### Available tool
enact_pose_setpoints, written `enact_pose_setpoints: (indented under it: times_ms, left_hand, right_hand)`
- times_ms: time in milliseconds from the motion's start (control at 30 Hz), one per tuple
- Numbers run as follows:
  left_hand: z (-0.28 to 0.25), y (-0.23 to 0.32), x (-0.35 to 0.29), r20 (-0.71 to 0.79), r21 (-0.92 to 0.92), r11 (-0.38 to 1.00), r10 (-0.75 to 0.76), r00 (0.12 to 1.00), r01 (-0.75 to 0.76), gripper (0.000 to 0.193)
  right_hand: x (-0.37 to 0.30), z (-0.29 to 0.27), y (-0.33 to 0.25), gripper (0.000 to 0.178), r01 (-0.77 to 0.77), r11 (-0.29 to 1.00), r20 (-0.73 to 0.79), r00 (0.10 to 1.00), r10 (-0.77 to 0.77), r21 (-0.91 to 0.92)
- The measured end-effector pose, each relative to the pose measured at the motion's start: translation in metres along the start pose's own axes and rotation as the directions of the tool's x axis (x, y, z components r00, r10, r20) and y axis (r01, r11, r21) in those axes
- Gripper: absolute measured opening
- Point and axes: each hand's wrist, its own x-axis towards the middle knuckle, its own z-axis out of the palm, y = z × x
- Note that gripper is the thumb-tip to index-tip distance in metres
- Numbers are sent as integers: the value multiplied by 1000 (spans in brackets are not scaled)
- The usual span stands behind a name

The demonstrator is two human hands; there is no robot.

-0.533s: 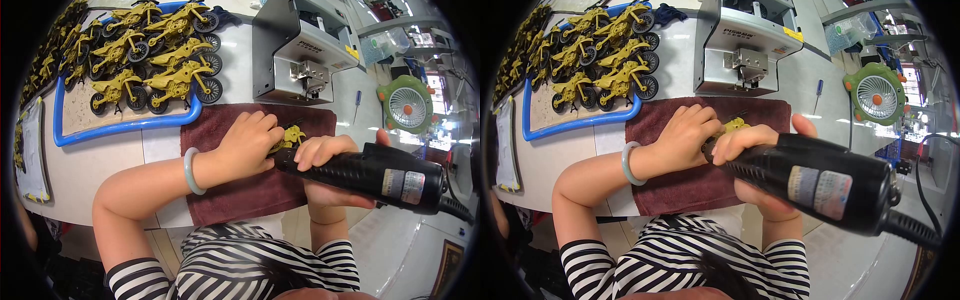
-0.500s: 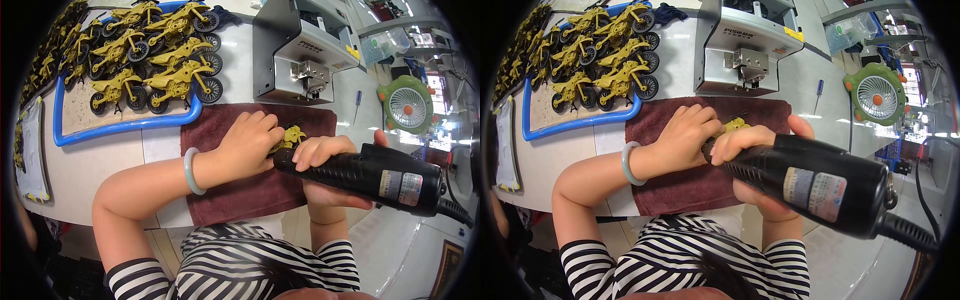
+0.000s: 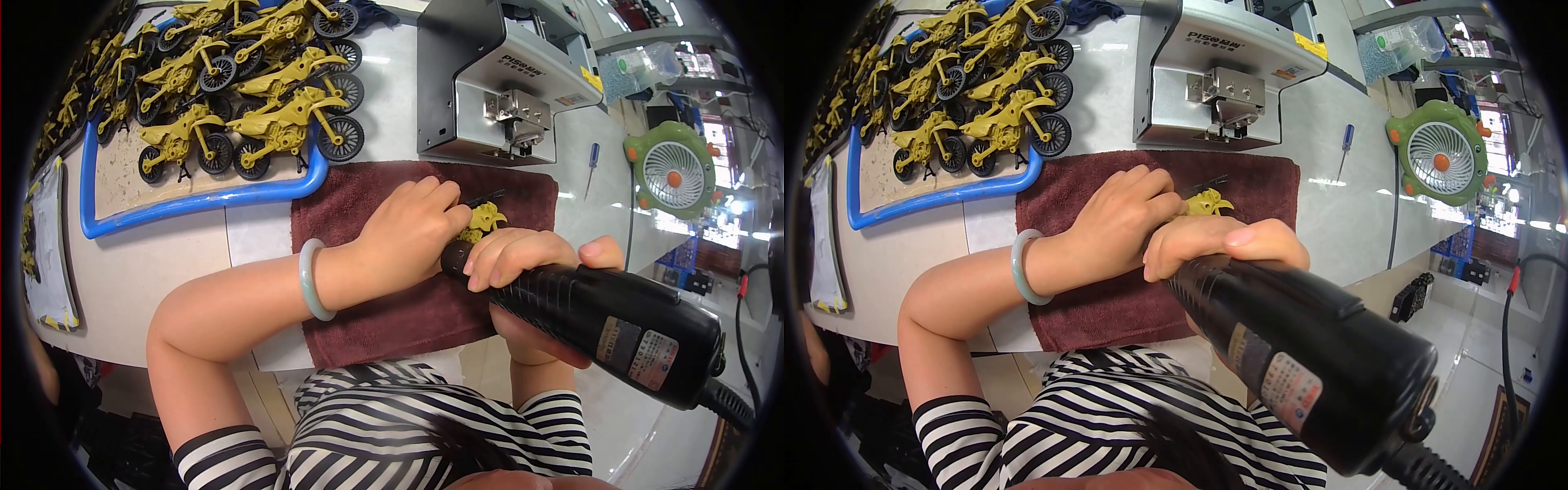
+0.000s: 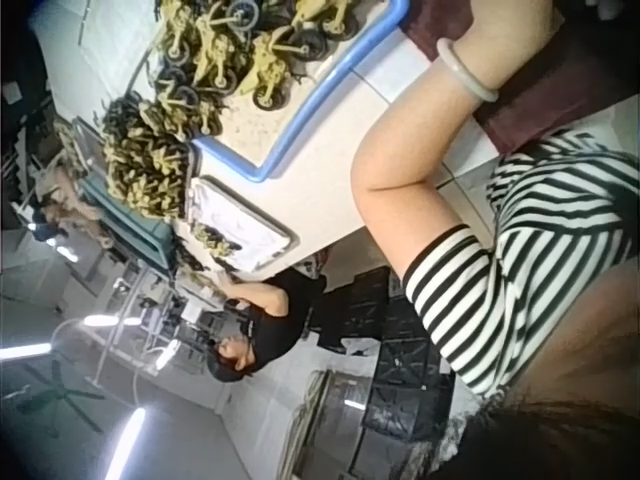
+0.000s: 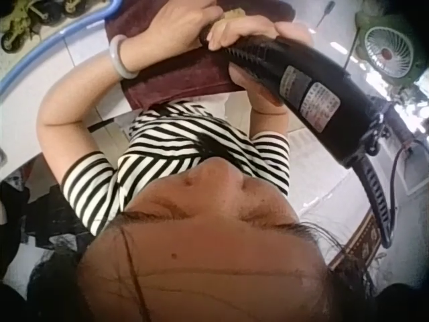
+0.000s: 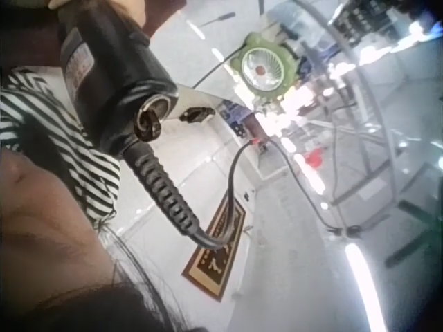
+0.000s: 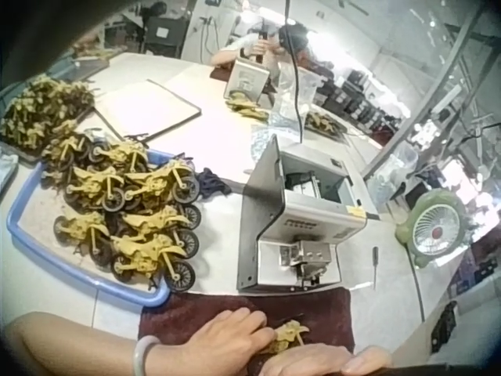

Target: The person assembles small toy motorcycles by driving screws into them with an electric screwdriver.

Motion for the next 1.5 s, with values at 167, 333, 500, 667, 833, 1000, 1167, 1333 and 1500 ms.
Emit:
enact_pose_setpoints:
  times_ms: [167,333,500,667,833,1000,1167,1333,1500]
  left_hand:
    - [0,-2,2,-1,-21,1000,-3,1000,3,30]
    - [1,-2,1,-20,-39,999,-3,1000,2,31]
    - [-4,6,1,-31,-15,1000,6,999,-6,26]
    - [-3,9,2,23,11,1000,-6,1000,6,35]
    - [-3,28,-8,76,324,915,228,971,-241,35]
    - [-8,38,-16,290,526,774,227,930,-353,40]
    - [-1,40,-21,330,645,651,236,914,-401,42]
    - [8,37,-25,264,632,683,256,930,-367,41]
    - [11,34,-27,256,605,709,256,932,-361,40]
  right_hand:
    - [2,-1,3,72,-3,1000,-1,1000,3,-5]
    - [-2,1,0,71,-36,999,-3,999,36,11]
    - [6,-6,-8,77,141,988,-115,984,-134,59]
    - [41,-38,-14,99,413,906,-363,861,-355,95]
    - [92,-67,6,88,368,921,-392,835,-386,-124]
    - [98,-60,8,88,215,948,-337,897,-286,-234]
    - [73,-50,10,100,254,955,-258,943,-210,152]
    - [41,-13,10,98,142,985,-187,975,-122,101]
    - [40,3,3,101,-112,983,-281,957,68,-143]
